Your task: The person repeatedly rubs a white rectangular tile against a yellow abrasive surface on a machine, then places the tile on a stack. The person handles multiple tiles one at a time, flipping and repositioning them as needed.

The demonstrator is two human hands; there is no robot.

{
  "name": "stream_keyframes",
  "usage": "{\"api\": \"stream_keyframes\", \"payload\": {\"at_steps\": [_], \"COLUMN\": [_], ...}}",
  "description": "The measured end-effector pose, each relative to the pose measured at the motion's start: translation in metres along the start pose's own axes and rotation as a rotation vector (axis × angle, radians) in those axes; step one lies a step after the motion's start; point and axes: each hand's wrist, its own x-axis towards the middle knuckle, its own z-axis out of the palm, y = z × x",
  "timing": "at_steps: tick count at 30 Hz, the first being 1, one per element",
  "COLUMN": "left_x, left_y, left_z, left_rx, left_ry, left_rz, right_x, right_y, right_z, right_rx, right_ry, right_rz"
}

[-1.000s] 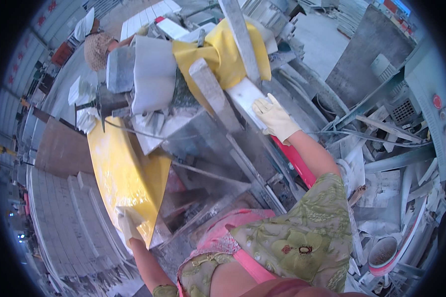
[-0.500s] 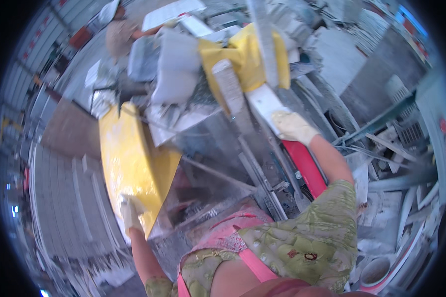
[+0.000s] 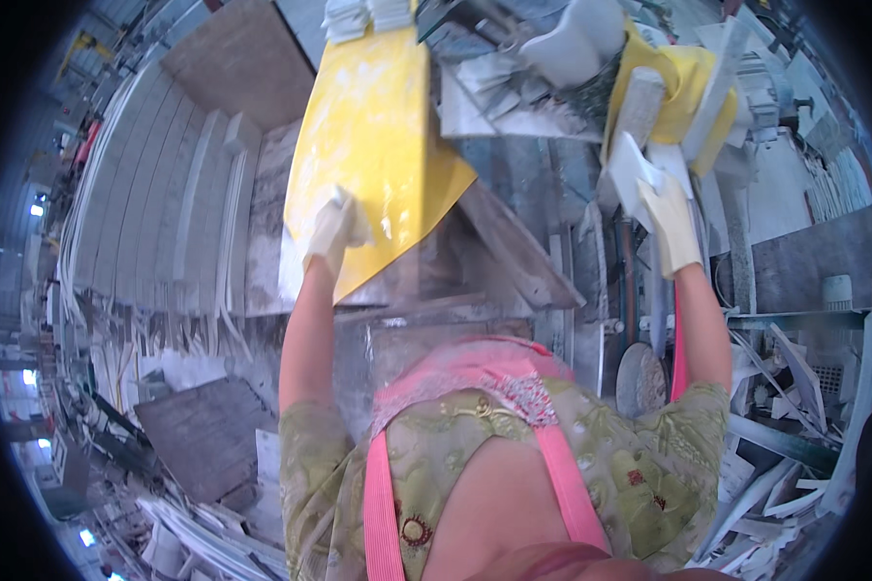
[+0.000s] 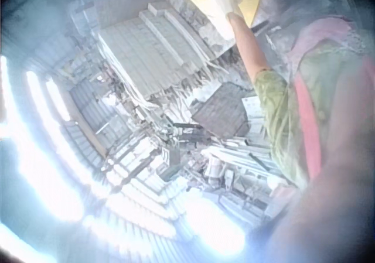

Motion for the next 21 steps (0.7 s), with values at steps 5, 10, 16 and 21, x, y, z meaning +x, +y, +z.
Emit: {"api": "stream_keyframes", "payload": {"at_steps": [5,10,16,21], "left_x": [-0.035,-0.053,-0.042,-0.052], "left_y": [0.026,0.029,0.011,0.024], "left_z": [-0.010,-0.028,-0.031,-0.018], "left_rx": [-0.318,-0.238,-0.474,-0.221], "left_ry": [-0.060,-0.197,-0.256,-0.159], "left_rz": [-0.038,-0.019,-0.072,-0.047], "right_x": [-0.022,-0.068,-0.113,-0.111], "right_y": [-0.098,-0.190,-0.210,-0.207], "right_z": [0.198,0.337,0.375,0.354], "right_rx": [0.507,0.994,0.683,0.628], "right_ry": [-0.040,-0.217,-0.331,-0.638], "right_rz": [0.022,-0.087,-0.215,-0.240]}}
